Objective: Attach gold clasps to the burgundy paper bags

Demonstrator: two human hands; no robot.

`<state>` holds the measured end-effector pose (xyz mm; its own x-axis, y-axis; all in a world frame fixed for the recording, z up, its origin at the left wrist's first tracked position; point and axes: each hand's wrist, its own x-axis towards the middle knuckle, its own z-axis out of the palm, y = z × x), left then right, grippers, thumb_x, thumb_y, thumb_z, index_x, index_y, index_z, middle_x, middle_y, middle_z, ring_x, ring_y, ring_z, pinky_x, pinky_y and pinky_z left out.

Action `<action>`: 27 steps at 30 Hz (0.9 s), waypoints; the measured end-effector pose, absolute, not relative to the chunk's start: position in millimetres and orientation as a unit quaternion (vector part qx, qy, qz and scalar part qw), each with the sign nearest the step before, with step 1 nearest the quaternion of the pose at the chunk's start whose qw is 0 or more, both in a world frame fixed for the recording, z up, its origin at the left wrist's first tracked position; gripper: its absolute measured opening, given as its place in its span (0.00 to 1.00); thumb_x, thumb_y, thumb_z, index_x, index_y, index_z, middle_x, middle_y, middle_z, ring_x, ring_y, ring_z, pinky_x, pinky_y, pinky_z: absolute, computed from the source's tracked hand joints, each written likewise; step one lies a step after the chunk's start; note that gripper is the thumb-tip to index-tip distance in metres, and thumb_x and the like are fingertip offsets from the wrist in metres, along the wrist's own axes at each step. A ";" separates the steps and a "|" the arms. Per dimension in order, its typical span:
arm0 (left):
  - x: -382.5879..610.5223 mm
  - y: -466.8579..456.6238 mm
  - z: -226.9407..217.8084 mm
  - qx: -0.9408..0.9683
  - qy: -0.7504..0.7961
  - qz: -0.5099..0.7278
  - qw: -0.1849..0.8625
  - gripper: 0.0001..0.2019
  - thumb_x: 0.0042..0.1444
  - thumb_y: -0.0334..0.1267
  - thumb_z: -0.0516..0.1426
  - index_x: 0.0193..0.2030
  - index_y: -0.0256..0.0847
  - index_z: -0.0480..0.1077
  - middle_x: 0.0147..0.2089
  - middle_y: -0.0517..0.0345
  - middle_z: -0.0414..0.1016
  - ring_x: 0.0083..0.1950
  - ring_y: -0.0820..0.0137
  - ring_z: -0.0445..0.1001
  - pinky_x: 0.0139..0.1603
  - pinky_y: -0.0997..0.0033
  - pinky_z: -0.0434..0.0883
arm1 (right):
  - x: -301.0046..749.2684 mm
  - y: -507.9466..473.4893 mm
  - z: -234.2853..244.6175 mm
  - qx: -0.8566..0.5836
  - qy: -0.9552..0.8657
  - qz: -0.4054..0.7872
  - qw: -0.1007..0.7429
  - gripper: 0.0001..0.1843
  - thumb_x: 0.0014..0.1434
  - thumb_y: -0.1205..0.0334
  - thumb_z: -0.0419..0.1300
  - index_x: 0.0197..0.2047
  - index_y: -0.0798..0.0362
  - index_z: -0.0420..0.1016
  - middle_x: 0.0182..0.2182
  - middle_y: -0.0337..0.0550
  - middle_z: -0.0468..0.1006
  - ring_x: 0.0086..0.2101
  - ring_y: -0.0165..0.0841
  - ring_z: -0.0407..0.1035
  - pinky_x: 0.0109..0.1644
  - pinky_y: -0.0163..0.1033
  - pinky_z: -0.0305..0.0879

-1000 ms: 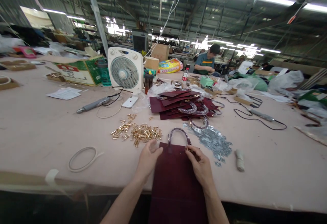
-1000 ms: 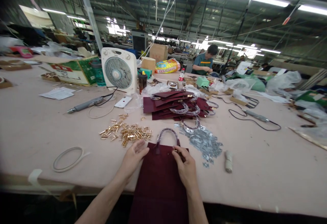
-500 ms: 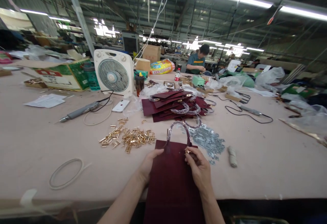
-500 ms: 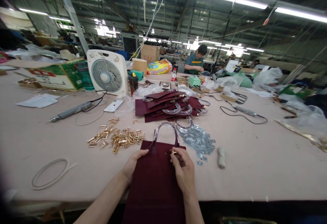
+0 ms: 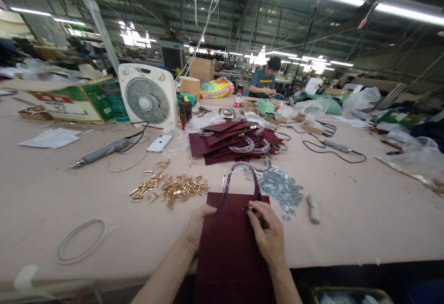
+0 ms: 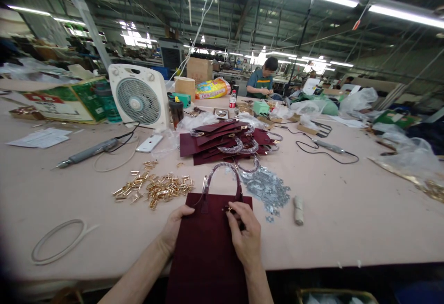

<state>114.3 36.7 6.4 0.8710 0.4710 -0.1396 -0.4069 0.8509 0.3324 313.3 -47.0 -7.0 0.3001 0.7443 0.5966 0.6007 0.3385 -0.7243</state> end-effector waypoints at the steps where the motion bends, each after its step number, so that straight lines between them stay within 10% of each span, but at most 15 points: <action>1: 114.1 36.2 6.4 0.149 0.112 0.232 0.955 0.27 0.55 0.39 0.55 0.56 0.20 0.76 0.51 0.35 0.84 0.54 0.50 0.82 0.63 0.55 0.70 | 312.8 -46.3 -7.9 -0.570 -0.592 0.055 0.568 0.12 0.70 0.64 0.60 0.54 0.48 0.80 0.48 0.49 0.79 0.43 0.36 0.76 0.43 0.40 0.76; 27: 114.5 39.0 -7.4 0.134 0.173 0.253 0.942 0.25 0.54 0.37 0.56 0.55 0.23 0.76 0.45 0.38 0.86 0.47 0.51 0.85 0.56 0.57 0.75 | 310.6 -38.2 -18.9 -0.571 -0.645 0.013 0.508 0.17 0.71 0.66 0.57 0.60 0.48 0.78 0.49 0.50 0.81 0.50 0.39 0.77 0.54 0.45 0.77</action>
